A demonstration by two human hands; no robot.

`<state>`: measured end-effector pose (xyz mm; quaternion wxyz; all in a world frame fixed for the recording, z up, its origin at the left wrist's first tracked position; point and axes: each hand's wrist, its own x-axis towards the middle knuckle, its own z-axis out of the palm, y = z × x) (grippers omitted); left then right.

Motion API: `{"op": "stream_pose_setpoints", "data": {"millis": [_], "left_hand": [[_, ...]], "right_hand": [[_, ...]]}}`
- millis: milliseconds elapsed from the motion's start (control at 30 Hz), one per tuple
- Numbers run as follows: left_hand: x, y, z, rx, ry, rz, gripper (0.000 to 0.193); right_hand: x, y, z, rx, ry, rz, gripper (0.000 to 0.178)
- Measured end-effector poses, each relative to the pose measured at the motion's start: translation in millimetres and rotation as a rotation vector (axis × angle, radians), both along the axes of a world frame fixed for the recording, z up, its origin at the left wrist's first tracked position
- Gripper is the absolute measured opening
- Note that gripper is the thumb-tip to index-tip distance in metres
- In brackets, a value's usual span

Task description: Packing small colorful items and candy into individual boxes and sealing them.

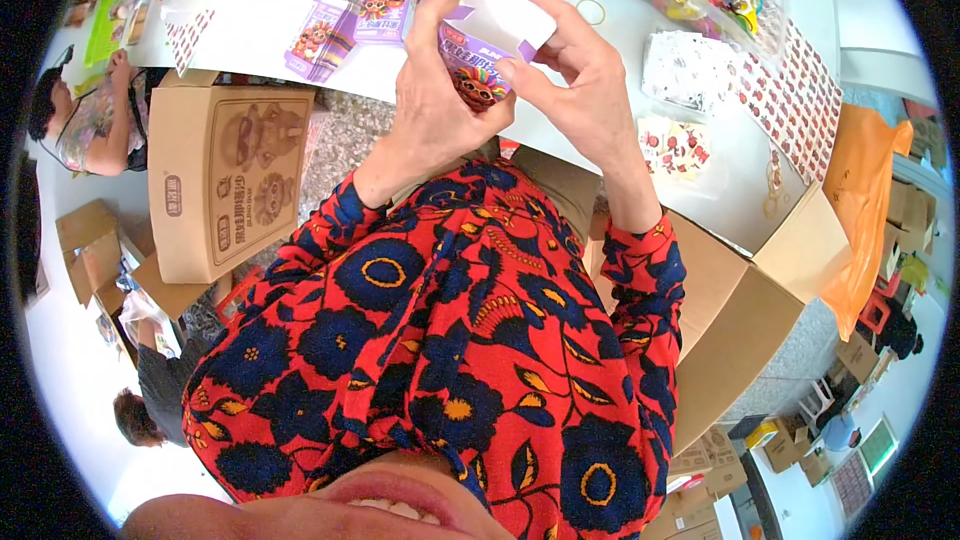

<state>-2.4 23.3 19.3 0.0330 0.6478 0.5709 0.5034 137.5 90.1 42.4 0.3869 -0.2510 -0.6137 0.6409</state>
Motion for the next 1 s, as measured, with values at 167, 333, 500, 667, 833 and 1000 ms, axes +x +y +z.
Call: {"op": "stream_pose_setpoints", "data": {"millis": [167,333,500,667,833,1000], "left_hand": [[-3.9,-0.3,-6.3,-0.027,-0.018,-0.008,0.093],[-4.7,-4.8,-6.0,-0.058,-0.002,-0.013,0.093],[-2.5,-6.3,-7.5,-0.063,0.06,-0.002,0.095],[-1.0,-9.2,-9.4,-0.046,0.093,0.01,0.096],[0.2,-10.6,-9.4,-0.056,0.086,0.001,0.096],[2.2,-10.3,-8.2,-0.077,0.107,0.013,0.096]], "right_hand": [[-2.2,-4.8,-0.9,0.556,-0.254,-0.045,0.036],[-0.8,-10.1,4.6,0.349,-0.221,-0.024,0.027],[12.1,8.8,13.2,0.065,-0.254,0.14,0.026],[9.4,7.3,16.5,0.046,-0.242,0.131,0.026],[5.3,5.3,16.6,0.035,-0.275,0.097,0.026],[2.1,1.0,13.4,0.141,-0.37,-0.033,0.017]]}}
